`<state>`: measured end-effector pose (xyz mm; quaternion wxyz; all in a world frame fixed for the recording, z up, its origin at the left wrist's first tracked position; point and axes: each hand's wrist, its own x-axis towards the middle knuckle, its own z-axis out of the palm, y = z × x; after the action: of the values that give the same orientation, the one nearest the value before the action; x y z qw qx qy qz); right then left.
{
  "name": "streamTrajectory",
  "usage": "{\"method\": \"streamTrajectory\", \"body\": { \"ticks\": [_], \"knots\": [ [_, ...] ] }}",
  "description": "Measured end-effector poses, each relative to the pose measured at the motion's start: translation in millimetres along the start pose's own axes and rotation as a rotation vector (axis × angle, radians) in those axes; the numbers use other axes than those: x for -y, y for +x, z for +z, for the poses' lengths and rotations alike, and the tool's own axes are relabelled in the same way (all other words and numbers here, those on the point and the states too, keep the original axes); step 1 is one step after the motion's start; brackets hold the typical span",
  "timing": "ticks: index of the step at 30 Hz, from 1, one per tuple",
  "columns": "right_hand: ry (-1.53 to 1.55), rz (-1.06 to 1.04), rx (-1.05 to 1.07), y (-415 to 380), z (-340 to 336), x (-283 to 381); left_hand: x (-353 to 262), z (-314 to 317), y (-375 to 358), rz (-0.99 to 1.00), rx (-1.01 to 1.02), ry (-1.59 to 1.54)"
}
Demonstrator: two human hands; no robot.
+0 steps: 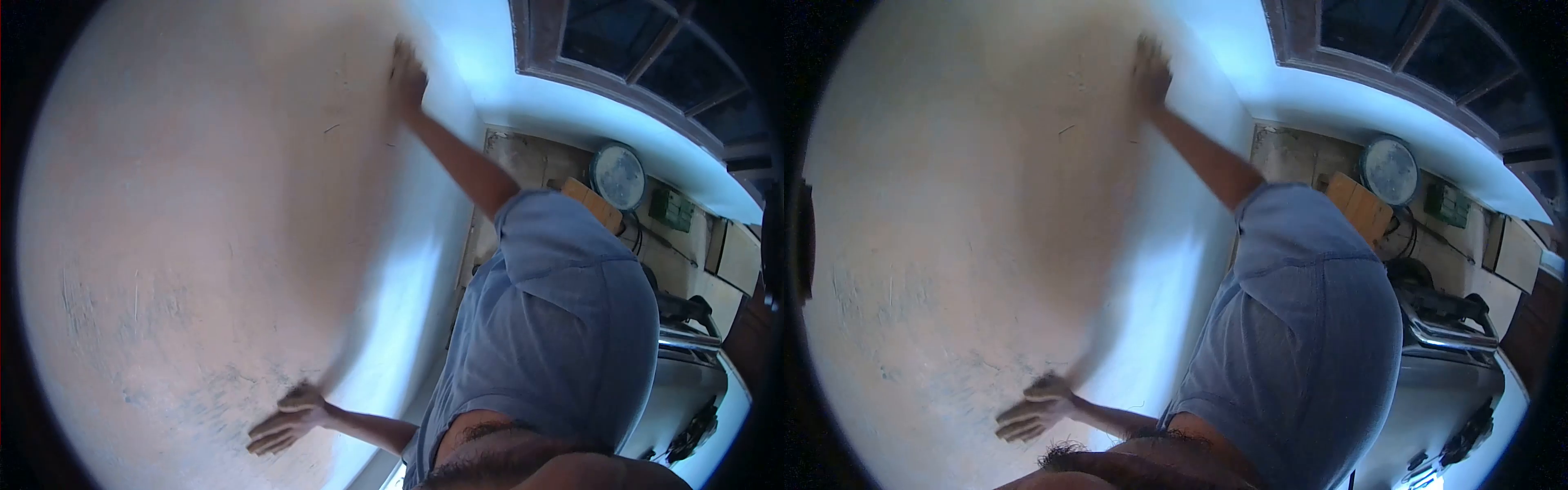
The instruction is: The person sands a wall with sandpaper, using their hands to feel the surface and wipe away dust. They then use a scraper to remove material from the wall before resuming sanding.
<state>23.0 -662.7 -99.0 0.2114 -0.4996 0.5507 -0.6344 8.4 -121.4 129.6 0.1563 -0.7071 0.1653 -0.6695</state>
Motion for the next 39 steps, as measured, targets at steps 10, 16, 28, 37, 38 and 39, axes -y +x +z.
{"method": "streamTrajectory", "body": {
  "ticks": [10,16,28,37,38,39],
  "knots": [
    [-0.180,-0.150,1.029,-116.8,-163.9,-75.8,-289.8,-11.2,100.0,0.581,0.285,-0.236],
    [0.269,0.415,1.050,-92.4,-209.2,-144.6,-460.3,-21.2,59.4,1.545,0.792,-0.618],
    [-0.509,0.623,0.695,-89.0,-340.1,-356.9,-354.6,2.0,349.9,1.104,0.407,-1.108],
    [0.352,0.822,0.915,-144.6,-218.1,-320.6,-468.0,26.5,331.7,0.714,-0.069,-0.732],
    [0.185,0.647,0.924,-149.3,-214.9,-312.5,-480.4,28.1,299.2,0.739,-0.016,-0.728],
    [0.015,0.486,0.909,-153.3,-211.4,-303.5,-495.0,29.6,261.9,0.776,0.041,-0.719]
  ]
}}
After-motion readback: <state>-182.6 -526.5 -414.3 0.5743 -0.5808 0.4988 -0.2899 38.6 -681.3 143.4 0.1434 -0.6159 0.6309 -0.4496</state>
